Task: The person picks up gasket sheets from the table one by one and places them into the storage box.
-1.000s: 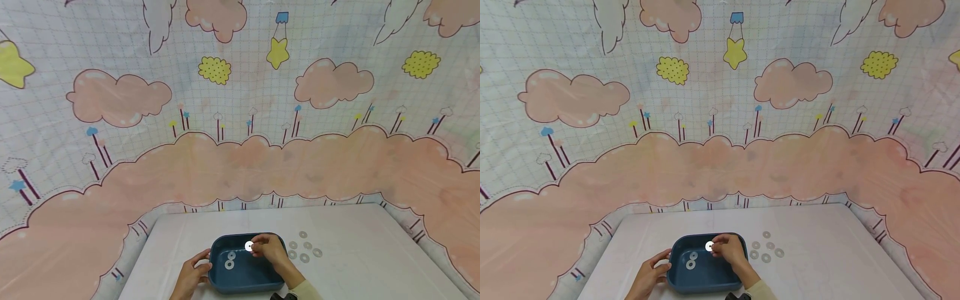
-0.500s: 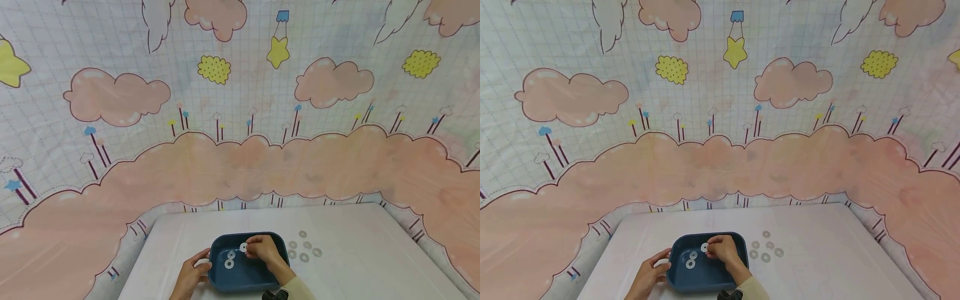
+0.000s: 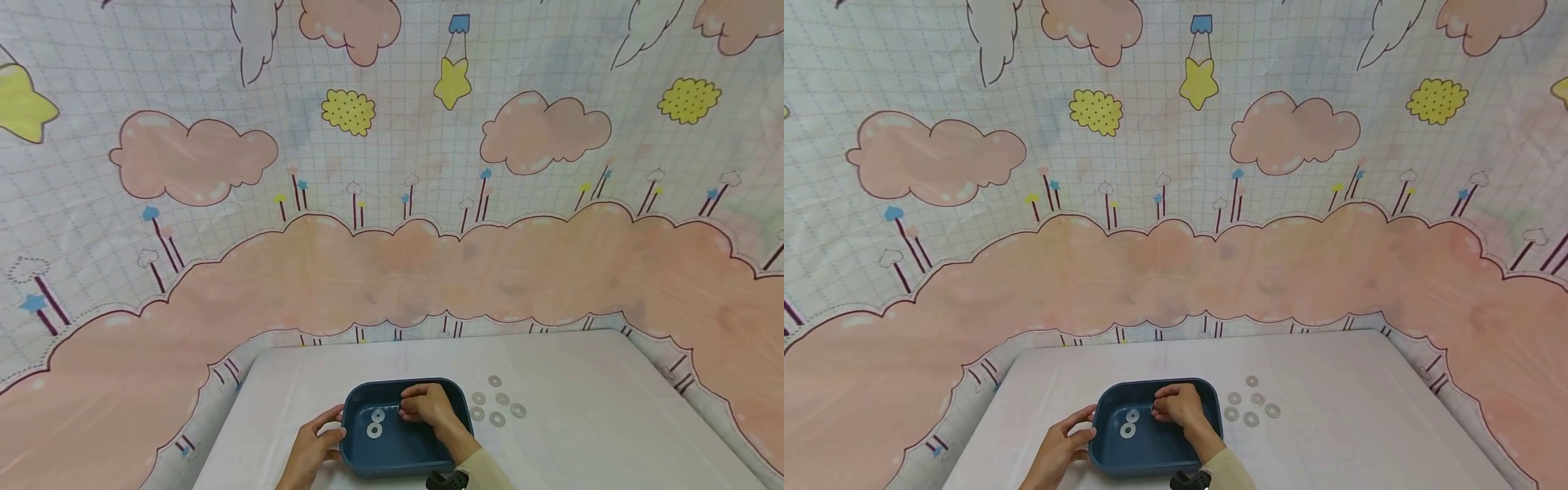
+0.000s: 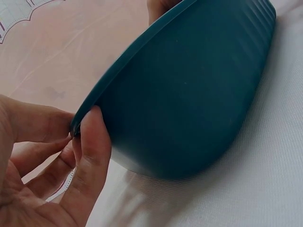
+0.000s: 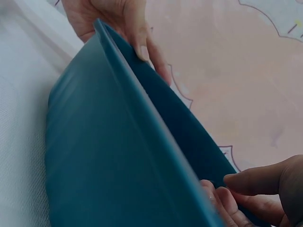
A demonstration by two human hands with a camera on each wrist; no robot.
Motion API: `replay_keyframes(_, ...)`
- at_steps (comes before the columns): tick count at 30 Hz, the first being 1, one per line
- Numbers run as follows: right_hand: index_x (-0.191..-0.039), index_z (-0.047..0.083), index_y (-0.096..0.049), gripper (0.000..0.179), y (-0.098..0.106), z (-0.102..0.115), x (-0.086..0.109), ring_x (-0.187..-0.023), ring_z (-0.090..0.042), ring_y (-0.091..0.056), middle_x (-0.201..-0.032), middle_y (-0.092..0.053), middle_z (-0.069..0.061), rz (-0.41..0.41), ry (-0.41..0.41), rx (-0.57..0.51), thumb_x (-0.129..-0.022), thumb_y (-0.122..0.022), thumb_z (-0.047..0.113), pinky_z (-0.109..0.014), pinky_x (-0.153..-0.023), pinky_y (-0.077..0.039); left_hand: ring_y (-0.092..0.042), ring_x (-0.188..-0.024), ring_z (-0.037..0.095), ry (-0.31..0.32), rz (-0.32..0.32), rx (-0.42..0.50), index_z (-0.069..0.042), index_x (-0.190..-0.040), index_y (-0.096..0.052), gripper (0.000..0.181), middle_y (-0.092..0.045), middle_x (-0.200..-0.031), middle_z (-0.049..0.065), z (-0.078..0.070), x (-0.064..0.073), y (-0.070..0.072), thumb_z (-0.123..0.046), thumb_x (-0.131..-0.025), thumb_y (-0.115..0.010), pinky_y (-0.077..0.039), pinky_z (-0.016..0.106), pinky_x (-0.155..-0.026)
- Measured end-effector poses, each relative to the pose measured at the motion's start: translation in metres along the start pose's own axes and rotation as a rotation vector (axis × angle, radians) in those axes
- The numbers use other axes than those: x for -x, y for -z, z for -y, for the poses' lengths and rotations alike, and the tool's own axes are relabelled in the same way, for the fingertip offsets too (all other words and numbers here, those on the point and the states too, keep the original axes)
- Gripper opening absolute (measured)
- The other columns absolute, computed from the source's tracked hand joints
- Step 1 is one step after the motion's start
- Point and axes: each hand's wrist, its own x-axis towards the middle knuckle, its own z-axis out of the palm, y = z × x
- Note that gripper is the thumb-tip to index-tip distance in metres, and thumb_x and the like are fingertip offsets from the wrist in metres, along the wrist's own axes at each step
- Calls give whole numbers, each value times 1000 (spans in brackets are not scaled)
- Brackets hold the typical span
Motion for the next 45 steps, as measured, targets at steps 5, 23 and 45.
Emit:
replay_keyframes(5,-105,-11,-67,24,2,3,0,-69,-13,-69,-83,-71,-10,-26,15,23,-82,-68,-1,-29,-65,-60,-62,-75,16,-1,0,6,3,-141,-49,57,-55,-123,17,0,-3,1,-3,-87,-65,-54,32,-58)
replay_keyframes(23,-103,-8,-68,22,15,39,25,-77,-19,-68,-87,-68,-11,-35,167,33,-83,-68,3,-36,-72,-60,-62,-75,16,-1,11,4,3,-141,-49,56,-54,-123,20,-5,-4,3,-2,-88,-64,-54,32,-59)
replay_keyframes(45,-105,0,-71,23,50,59,39,-82,-22,-72,-97,-70,-11,-120,221,141,-85,-73,13,-29,-72,-60,-63,-81,17,6,21,-32,3,-142,-47,56,-51,-127,23,-4,-6,4,-3,-89,-61,-55,34,-64)
